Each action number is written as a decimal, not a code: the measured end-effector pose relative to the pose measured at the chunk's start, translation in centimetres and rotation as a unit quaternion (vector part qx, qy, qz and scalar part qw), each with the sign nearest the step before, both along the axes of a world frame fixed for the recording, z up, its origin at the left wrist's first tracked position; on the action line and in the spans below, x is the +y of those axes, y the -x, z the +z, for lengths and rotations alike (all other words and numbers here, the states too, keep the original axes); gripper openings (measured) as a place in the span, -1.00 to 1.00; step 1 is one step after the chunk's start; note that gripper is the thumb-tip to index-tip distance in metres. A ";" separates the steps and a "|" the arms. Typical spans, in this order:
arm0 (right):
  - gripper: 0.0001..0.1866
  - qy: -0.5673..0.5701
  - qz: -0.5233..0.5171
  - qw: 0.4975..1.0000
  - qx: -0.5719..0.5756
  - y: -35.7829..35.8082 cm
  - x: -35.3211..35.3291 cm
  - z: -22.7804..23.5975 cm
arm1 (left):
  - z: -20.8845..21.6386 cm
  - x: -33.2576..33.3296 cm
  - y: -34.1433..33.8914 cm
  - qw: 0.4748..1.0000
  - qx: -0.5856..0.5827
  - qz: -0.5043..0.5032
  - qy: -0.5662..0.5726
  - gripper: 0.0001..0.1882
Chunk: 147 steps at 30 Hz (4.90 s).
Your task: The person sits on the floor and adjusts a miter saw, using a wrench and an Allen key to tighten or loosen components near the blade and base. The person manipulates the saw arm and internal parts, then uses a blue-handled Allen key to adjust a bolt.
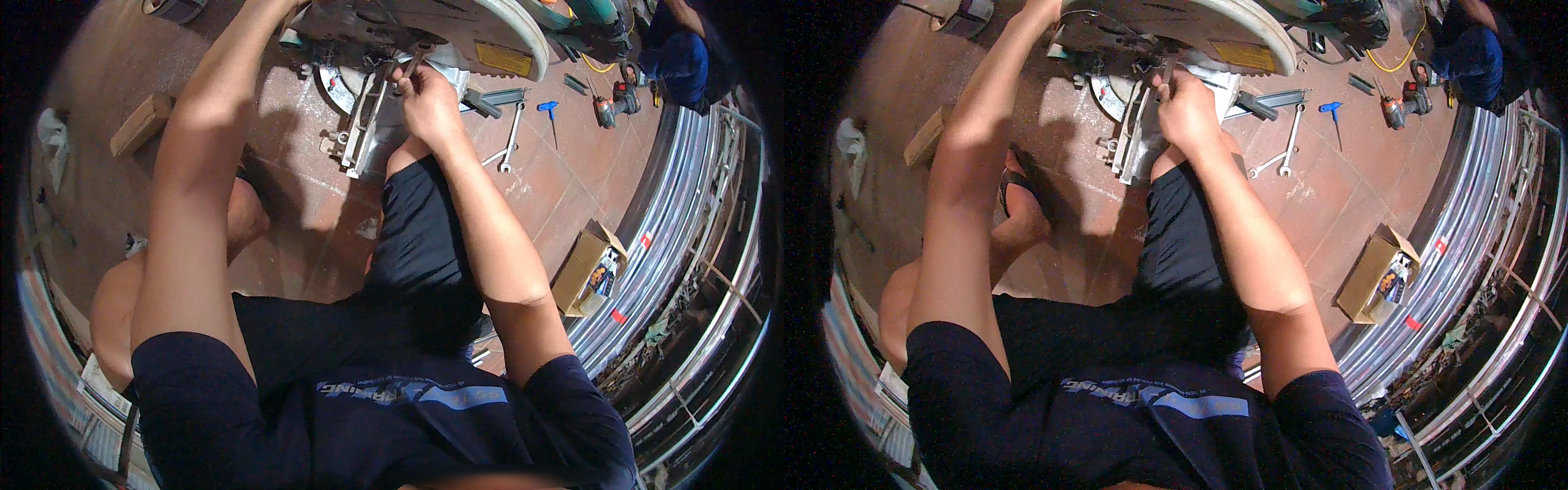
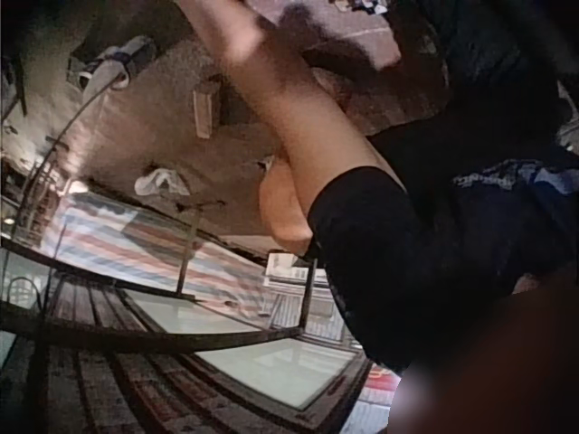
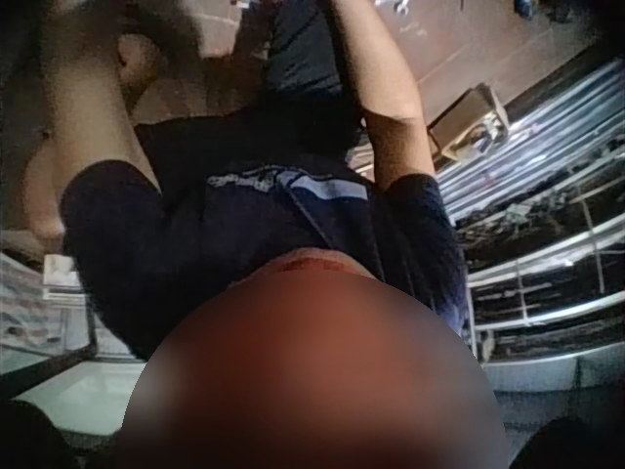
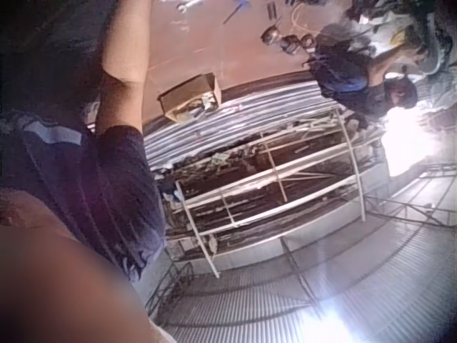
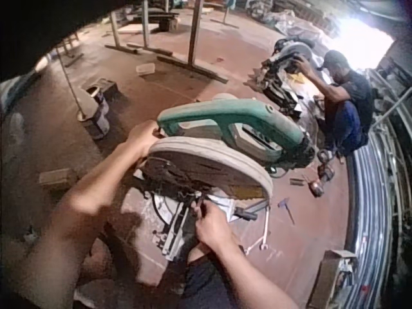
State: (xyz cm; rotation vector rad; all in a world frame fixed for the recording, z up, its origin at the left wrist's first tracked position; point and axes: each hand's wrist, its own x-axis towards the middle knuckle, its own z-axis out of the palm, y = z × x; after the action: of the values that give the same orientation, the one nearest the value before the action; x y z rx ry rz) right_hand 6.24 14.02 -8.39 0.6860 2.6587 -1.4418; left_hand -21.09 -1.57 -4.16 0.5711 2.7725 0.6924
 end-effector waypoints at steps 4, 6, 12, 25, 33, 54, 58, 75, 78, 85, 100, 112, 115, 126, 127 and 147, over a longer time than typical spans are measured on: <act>-0.73 -0.076 -0.005 0.997 0.023 0.7 -0.3 -0.1 | -3.0 -0.2 2.0 0.998 0.064 -0.014 0.025 -0.51; -0.70 -0.087 -0.020 0.996 0.023 1.1 -0.3 0.0 | -4.9 -0.1 3.4 0.976 -0.098 0.137 -0.138 -0.58; -0.67 -0.076 -0.027 0.995 0.065 1.4 -1.2 1.0 | -7.9 -1.4 5.4 0.880 -0.266 0.166 -0.357 -0.63; -0.71 0.045 -0.079 0.987 0.135 2.1 -2.3 0.3 | -6.0 -2.0 3.9 0.957 -0.150 0.079 -0.237 -0.63; -0.70 0.246 -0.016 0.955 0.164 2.5 -2.2 -1.6 | -5.3 -1.8 3.7 0.971 -0.110 0.055 -0.205 -0.64; -0.71 0.435 -0.042 0.883 0.170 1.7 -4.2 -0.1 | -4.4 -0.7 3.2 0.985 -0.063 0.013 -0.158 -0.64; -0.69 0.476 0.017 0.864 0.161 1.4 -4.7 0.1 | -4.3 -0.9 3.4 0.986 -0.063 0.013 -0.157 -0.64; -0.78 -0.182 -0.032 0.966 0.181 -2.5 2.8 5.8 | -4.3 -1.2 3.0 0.988 -0.047 0.005 -0.150 -0.65; -0.79 -0.173 -0.042 0.964 0.200 -2.7 3.1 5.8 | -4.2 -1.3 2.9 0.988 -0.044 0.004 -0.148 -0.65; -0.80 -0.232 -0.025 0.945 0.228 -2.6 4.4 6.0 | -4.3 -1.4 2.8 0.989 -0.041 0.001 -0.144 -0.65; -0.86 -0.413 0.085 0.872 0.247 -2.3 7.0 10.3 | -4.2 -1.4 2.3 0.992 -0.026 0.004 -0.121 -0.66; -0.86 -0.159 -0.008 0.954 0.254 -2.2 3.4 3.9 | -3.9 -2.1 1.7 0.994 -0.021 0.015 -0.110 -0.66; -0.83 -0.084 -0.013 0.965 0.247 -1.3 2.6 3.4 | -3.8 -2.1 1.6 0.994 -0.023 0.017 -0.109 -0.66; -0.81 -0.231 -0.018 0.945 0.231 0.0 1.8 2.4 | -3.7 -1.9 1.7 0.995 -0.017 0.012 -0.099 -0.67; -0.81 -0.233 -0.015 0.946 0.224 0.0 1.8 2.4 | -3.7 -1.9 1.7 0.995 -0.018 0.010 -0.101 -0.67; -0.67 0.182 0.067 0.966 0.170 0.9 4.9 1.6 | -3.6 -2.2 1.6 0.996 -0.014 0.006 -0.090 -0.67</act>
State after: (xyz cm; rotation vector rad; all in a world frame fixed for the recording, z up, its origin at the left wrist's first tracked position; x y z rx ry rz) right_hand 5.38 18.93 -6.77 0.2392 2.4798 -2.0876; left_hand -22.68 -3.72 -7.81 0.5746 2.7067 0.9528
